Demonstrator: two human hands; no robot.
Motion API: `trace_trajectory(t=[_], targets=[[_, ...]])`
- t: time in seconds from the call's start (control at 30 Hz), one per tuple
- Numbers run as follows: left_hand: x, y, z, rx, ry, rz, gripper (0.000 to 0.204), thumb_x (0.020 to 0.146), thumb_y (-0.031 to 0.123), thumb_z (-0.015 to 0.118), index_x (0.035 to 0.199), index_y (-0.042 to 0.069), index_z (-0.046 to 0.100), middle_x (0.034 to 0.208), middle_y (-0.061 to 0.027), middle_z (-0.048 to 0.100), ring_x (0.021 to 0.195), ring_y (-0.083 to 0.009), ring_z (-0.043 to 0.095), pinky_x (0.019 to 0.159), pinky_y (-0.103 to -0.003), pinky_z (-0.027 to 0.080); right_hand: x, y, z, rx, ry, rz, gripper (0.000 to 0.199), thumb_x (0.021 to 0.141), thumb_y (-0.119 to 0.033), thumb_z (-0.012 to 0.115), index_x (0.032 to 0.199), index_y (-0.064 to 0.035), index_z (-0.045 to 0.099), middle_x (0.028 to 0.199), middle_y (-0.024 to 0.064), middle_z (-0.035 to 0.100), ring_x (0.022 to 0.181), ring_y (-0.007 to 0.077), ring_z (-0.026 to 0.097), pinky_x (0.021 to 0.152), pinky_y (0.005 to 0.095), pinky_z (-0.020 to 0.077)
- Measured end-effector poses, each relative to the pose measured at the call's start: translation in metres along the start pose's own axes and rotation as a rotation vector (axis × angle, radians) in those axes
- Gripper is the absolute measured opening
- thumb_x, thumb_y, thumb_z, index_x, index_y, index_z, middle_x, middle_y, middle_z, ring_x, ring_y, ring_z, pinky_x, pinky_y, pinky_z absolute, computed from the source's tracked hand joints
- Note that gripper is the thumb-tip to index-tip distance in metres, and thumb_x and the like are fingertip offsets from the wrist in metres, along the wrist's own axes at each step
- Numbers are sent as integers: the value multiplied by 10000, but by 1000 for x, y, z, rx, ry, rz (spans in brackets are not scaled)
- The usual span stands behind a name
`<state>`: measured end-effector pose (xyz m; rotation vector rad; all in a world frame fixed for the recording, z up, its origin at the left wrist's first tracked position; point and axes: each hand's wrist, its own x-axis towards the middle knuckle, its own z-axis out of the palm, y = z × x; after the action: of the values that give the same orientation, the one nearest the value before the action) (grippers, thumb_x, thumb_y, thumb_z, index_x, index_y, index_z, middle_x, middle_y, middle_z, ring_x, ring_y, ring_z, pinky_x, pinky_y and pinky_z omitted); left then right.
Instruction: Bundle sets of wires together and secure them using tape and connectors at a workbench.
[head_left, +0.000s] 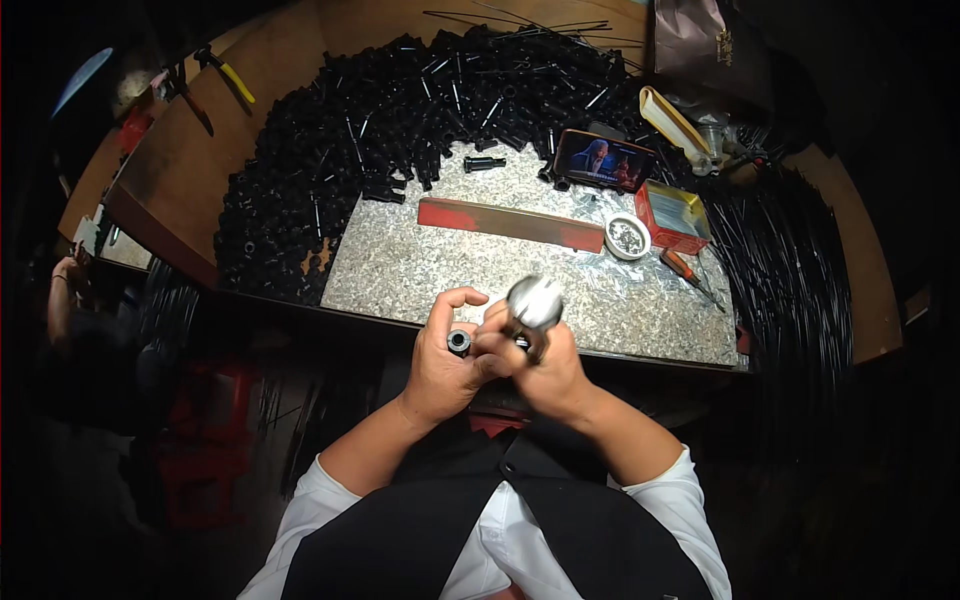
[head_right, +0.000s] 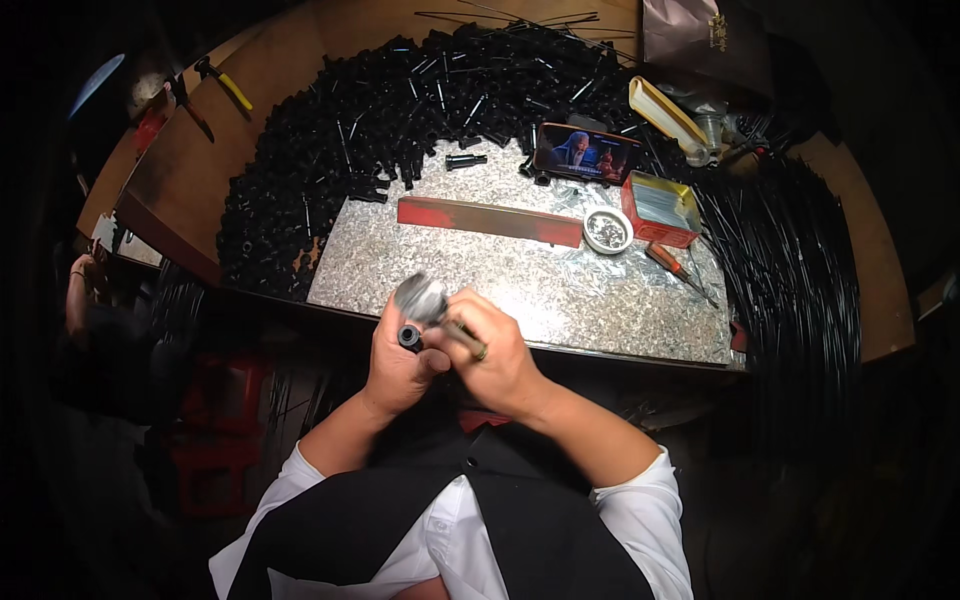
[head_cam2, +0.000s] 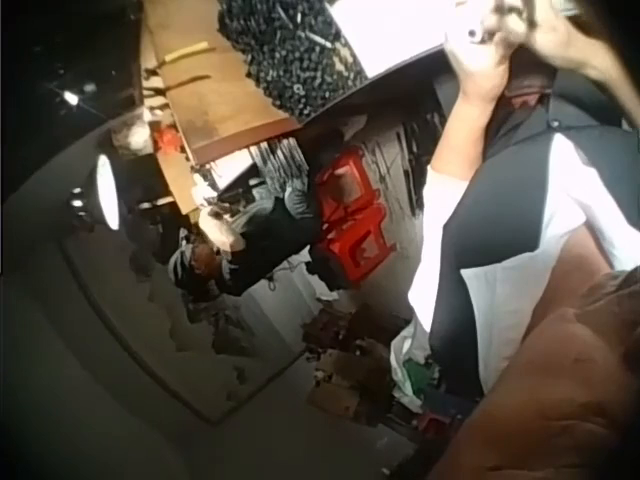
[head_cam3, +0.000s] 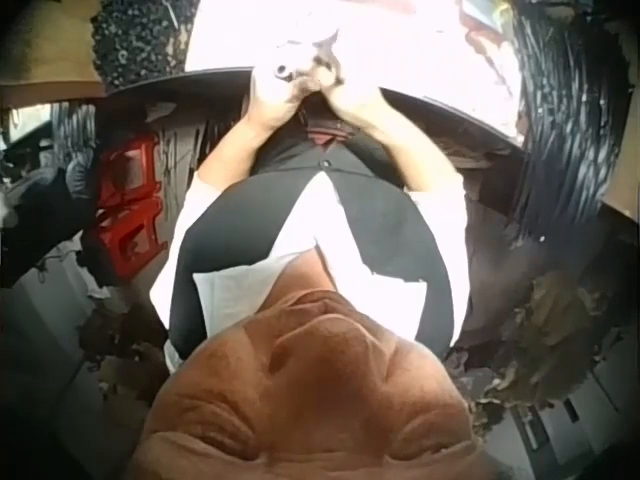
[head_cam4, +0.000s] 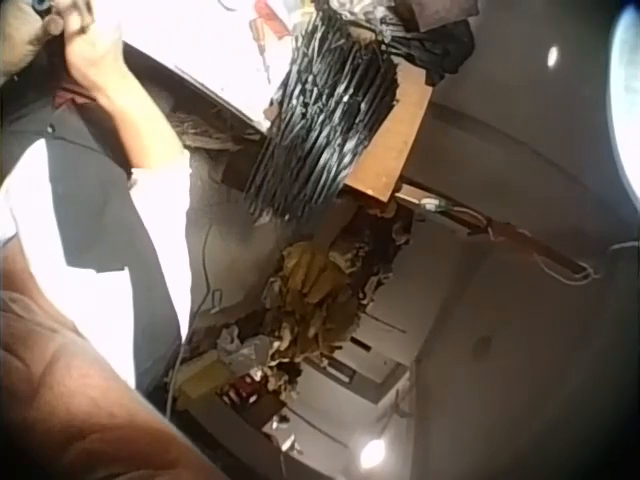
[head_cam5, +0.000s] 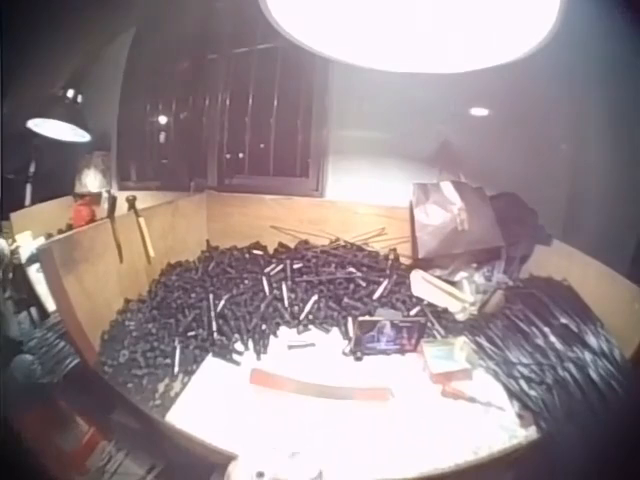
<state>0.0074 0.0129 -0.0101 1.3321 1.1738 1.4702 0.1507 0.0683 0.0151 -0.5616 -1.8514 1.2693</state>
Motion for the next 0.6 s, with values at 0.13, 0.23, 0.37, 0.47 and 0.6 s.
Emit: trace_trajectory(t=[0.13, 0.23, 0.37, 0.47, 0.6], targets=[[0, 8, -2, -40, 44, 63, 809, 683, 538, 764, 1181, 19, 393, 699, -7, 564, 653, -29, 487, 571, -178, 397, 1, 6, 12, 45, 8, -71, 92, 840, -69, 641, 830, 19, 618, 845, 85, 559, 788, 175, 560, 734, 302, 467], [0, 4, -2, -19, 51, 93, 825, 680, 555, 758, 1184, 15, 389, 716, -28, 589, 678, -43, 516, 583, -183, 413, 1, 8, 14, 39, 18, -102, 76, 838, -58, 637, 827, 15, 617, 853, 88, 561, 772, 168, 549, 720, 298, 463], [-1, 3, -3, -5, 57, 57, 845, 682, 583, 739, 1188, 7, 384, 724, -41, 602, 678, -54, 533, 582, -190, 426, 2, 7, 17, -11, 32, -99, 42, 837, -33, 624, 839, 4, 605, 845, 90, 558, 778, 170, 544, 713, 299, 460], [-2, 6, -5, 35, 47, 69, 838, 693, 588, 727, 1186, 4, 382, 708, -40, 597, 662, -51, 527, 562, -191, 416, -1, 10, 18, -41, 0, -53, 42, 836, -26, 626, 853, 1, 598, 840, 92, 555, 784, 173, 543, 710, 302, 460], [-2, 1, -5, -32, 39, 94, 825, 704, 586, 721, 1179, 4, 381, 684, -35, 590, 642, -48, 519, 544, -191, 403, 1, 14, 17, -40, 2, -158, 48, 835, -18, 629, 847, -1, 586, 842, 97, 552, 782, 174, 540, 703, 304, 458]])
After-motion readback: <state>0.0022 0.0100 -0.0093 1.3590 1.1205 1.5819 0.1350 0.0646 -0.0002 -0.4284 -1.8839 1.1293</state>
